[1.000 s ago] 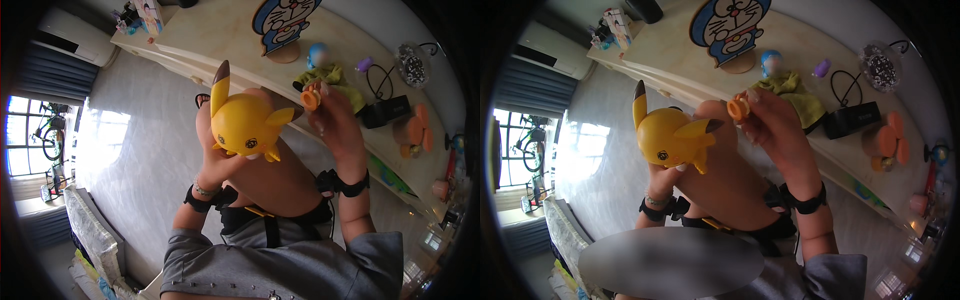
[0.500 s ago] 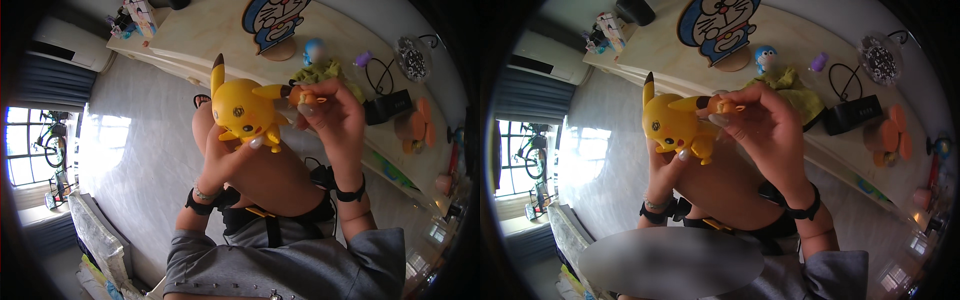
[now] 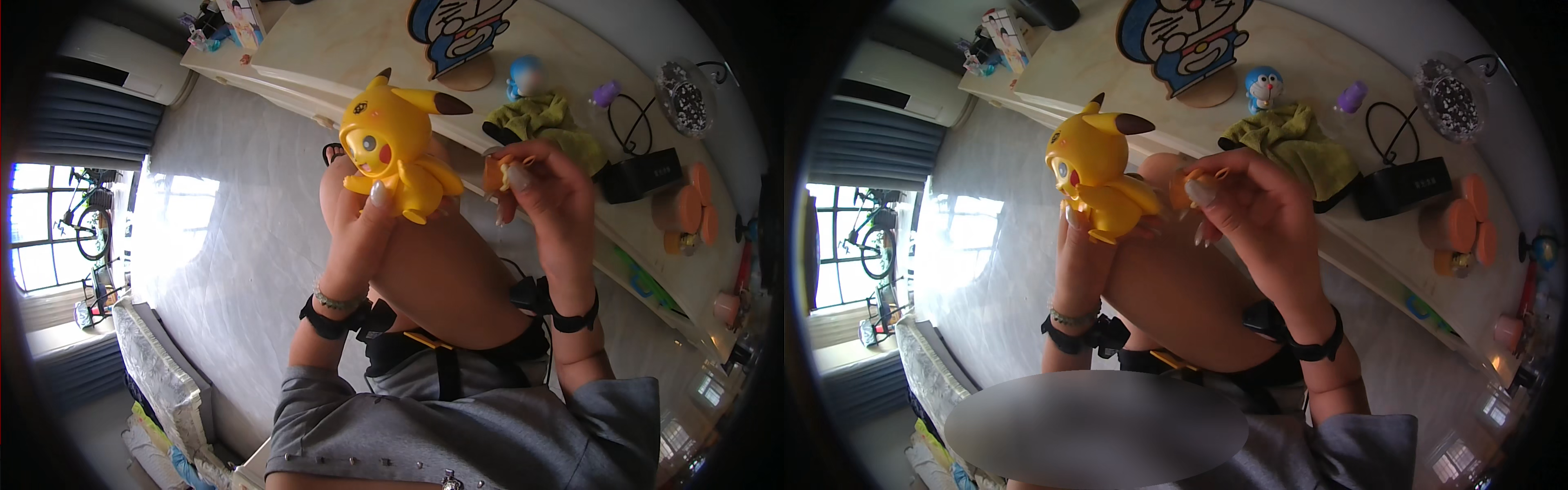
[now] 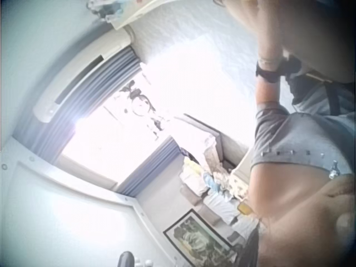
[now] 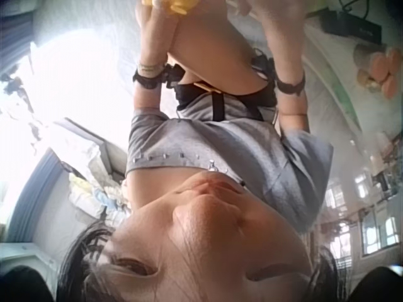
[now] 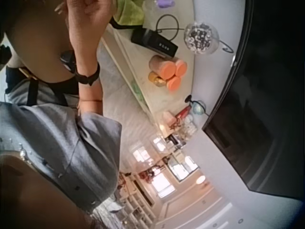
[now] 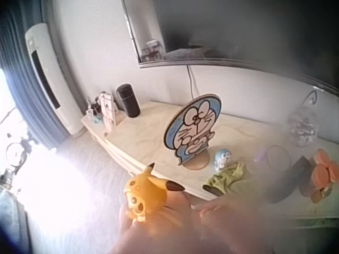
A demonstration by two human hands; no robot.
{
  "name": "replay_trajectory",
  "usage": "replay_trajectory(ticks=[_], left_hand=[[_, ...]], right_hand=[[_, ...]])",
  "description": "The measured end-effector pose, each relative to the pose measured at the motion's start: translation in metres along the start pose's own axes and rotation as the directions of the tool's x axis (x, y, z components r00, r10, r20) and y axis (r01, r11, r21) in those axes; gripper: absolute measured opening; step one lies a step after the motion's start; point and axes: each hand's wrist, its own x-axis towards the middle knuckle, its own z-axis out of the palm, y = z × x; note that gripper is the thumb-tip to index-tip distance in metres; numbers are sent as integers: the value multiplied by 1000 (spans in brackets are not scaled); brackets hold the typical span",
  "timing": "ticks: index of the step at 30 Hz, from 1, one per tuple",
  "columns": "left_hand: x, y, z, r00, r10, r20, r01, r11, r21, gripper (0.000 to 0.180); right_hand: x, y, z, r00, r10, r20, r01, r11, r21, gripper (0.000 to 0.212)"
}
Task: Assembling a Pikachu toy by attaching its tail and other parts while seated at a desk.
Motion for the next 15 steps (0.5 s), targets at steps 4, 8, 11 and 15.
replay_trajectory(ticks=[4, 8, 11, 15], left_hand=[[-2, -8, -4, 998, 47, -43, -37, 977, 210, 48], [-9, -5, 13, 983, 180, -30, -169, 962, 216, 53], [-12, -12, 10, 983, 176, -55, -173, 983, 67, 54], [-10, -11, 8, 976, 218, 18, -218, 976, 4, 54]], right_hand=[[-4, 0, 4, 999, 14, 34, -13, 999, -31, 20], [-9, 3, 9, 997, -39, 72, 46, 994, -99, 21], [-8, 9, 9, 994, -34, 101, 44, 994, -98, 22], [-6, 13, 6, 993, -2, 121, 11, 997, -75, 22]])
